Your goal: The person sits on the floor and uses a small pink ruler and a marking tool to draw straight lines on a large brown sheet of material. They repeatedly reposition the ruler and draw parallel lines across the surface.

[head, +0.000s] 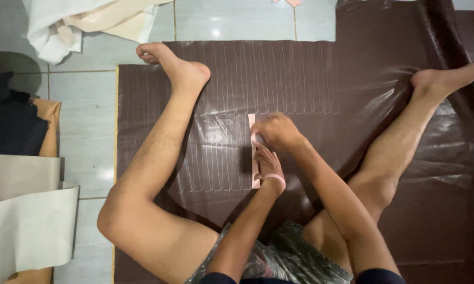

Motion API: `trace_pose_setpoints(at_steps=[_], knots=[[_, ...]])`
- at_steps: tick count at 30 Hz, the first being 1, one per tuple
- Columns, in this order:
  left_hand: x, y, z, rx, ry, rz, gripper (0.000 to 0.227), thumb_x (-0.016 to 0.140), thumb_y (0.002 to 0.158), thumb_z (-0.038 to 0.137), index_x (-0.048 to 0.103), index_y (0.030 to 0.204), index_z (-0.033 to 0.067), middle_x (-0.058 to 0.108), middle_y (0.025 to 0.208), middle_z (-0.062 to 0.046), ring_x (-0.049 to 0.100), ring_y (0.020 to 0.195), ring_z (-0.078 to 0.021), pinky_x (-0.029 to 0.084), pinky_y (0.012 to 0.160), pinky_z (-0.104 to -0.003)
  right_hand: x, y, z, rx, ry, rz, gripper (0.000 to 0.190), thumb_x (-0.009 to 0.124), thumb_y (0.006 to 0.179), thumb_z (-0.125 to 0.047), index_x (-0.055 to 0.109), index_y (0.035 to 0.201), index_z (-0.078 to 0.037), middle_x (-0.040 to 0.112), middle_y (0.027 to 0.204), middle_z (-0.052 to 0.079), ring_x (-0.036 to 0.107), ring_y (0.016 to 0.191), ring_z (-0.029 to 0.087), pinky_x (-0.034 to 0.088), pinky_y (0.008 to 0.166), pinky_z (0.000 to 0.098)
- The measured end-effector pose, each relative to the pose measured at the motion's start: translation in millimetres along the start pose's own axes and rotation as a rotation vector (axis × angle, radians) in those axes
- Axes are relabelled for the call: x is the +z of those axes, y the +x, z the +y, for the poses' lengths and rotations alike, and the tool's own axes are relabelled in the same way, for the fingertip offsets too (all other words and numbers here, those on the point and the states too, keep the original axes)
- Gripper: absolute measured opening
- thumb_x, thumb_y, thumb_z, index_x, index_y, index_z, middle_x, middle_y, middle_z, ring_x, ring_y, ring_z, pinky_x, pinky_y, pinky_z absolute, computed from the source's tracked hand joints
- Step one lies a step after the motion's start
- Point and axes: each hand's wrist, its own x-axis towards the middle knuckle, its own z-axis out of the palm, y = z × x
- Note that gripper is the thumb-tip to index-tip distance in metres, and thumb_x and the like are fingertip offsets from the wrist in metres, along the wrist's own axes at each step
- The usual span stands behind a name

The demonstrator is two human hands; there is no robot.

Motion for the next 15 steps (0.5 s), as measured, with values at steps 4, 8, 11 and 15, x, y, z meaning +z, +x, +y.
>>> trace_pose_setpoints(at_steps=[4, 8, 11, 15], knots=[[17.9, 14.3, -12.3, -0.039, -0.476, 0.252, 0.049, 0.067, 0.096, 0.006, 0.050, 0.142, -0.0012, 0.020, 0.163, -0.046, 0.054, 0.122, -0.0374, 0.047, 0.103, -0.039, -3.7, 13.9, 14.7, 0.175, 0.033, 0.155, 0.025, 0.060, 0.091, -0.016, 0.072, 0.113, -0.016, 0.076, 0.095, 0.009, 0.072, 0.085, 0.031, 0.053, 0.090, 0.0476], [36.2, 2.7, -63.0, 0.073, -0.529, 0.461, 0.054, 0.071, 0.095, 0.015, 0.049, 0.141, -0.0021, 0.013, 0.166, -0.039, 0.051, 0.127, -0.0398, 0.044, 0.108, -0.044, 3.5, 4.2, 14.1, 0.326, 0.078, 0.291, 0.016, 0.058, 0.102, -0.022, 0.072, 0.107, -0.017, 0.076, 0.089, 0.009, 0.071, 0.083, 0.032, 0.056, 0.085, 0.0468], [37.5, -19.8, -100.7, 0.138, -0.615, 0.318, 0.098, 0.090, 0.070, 0.030, 0.039, 0.149, 0.0040, 0.012, 0.167, -0.019, 0.039, 0.138, -0.0391, 0.032, 0.114, -0.052, 13.0, -15.9, 4.0, 0.240, 0.206, 0.351, 0.020, 0.055, 0.101, -0.015, 0.070, 0.114, -0.011, 0.076, 0.102, 0.011, 0.074, 0.087, 0.029, 0.059, 0.080, 0.0424], [30.6, -38.8, -137.8, 0.224, -0.750, 0.275, 0.146, 0.101, 0.040, 0.050, 0.026, 0.157, 0.0032, 0.020, 0.162, -0.003, 0.034, 0.141, -0.0351, 0.026, 0.115, -0.062, 11.1, -54.6, -44.7, 0.072, -0.045, 0.217, 0.040, 0.061, 0.086, -0.006, 0.068, 0.125, -0.006, 0.078, 0.103, 0.011, 0.075, 0.079, 0.023, 0.060, 0.080, 0.0403]])
